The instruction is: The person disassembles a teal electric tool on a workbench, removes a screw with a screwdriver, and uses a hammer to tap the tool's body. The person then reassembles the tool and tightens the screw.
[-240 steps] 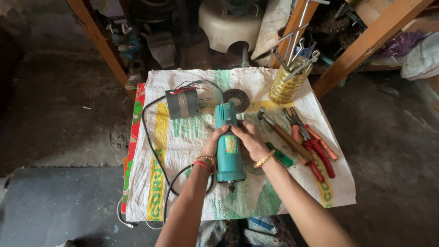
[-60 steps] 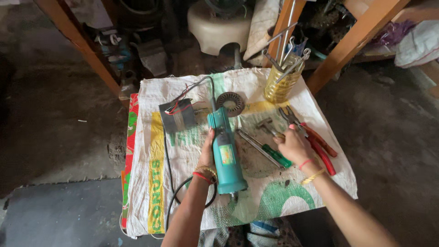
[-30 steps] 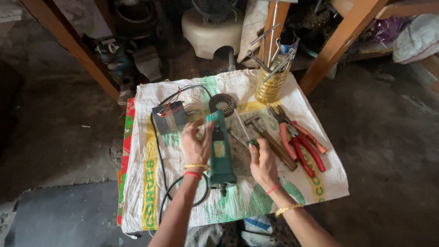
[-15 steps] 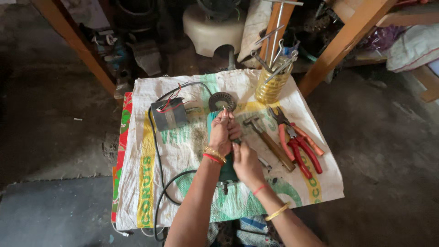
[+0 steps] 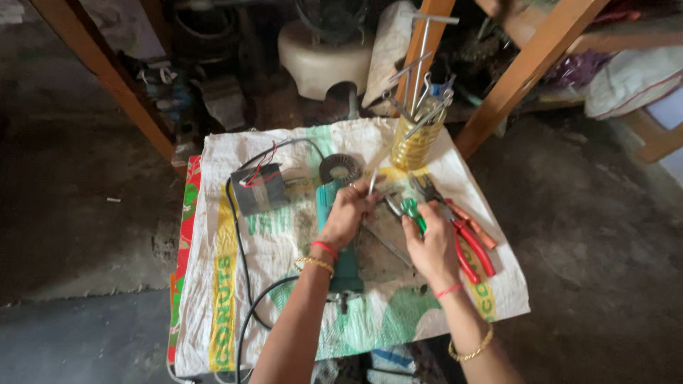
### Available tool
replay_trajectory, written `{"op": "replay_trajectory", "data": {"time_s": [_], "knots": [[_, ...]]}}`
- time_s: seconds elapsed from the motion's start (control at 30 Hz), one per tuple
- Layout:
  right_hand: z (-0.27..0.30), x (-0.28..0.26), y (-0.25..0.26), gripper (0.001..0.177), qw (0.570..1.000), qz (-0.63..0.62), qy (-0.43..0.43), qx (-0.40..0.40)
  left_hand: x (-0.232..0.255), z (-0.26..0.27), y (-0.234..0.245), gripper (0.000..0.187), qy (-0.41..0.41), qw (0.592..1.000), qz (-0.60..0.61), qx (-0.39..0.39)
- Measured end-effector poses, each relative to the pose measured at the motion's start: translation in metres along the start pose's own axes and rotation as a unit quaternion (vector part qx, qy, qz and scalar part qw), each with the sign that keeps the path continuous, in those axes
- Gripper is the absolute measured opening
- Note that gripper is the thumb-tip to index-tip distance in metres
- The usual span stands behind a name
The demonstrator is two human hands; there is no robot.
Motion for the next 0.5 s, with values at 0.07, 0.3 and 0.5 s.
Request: {"op": "replay_trajectory", "data": {"time_s": [0.07,0.3,0.5], "knots": [[-0.027,0.002,0.009,0.024,0.997,-0.074,0.016,-0.035,0.006,0.002,-0.003,0.035,-0.029,0.998,-0.043,-0.032],[-0.095,-0.004,0.035,0.017,0.958,-0.228,-0.021,-0.173,0.006,0.005,-0.008,0.026,0.003,0.998,0.038,-0.054],[-0.122,-0.012,0.033,0.017,0.954,-0.210,0.016,-0.214,0.007,0.005,-0.010,0.025,0.010,0.999,0.006,-0.047]]}}
Point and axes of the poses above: each hand's wrist, its own z-axis away from the middle knuckle, its own y-axis out of the back of the hand, x = y × z, the point moved 5 cm from there along -z, towards the middle knuckle, and after that the axes turned 7 degrees about z, right-handed, at the moved point
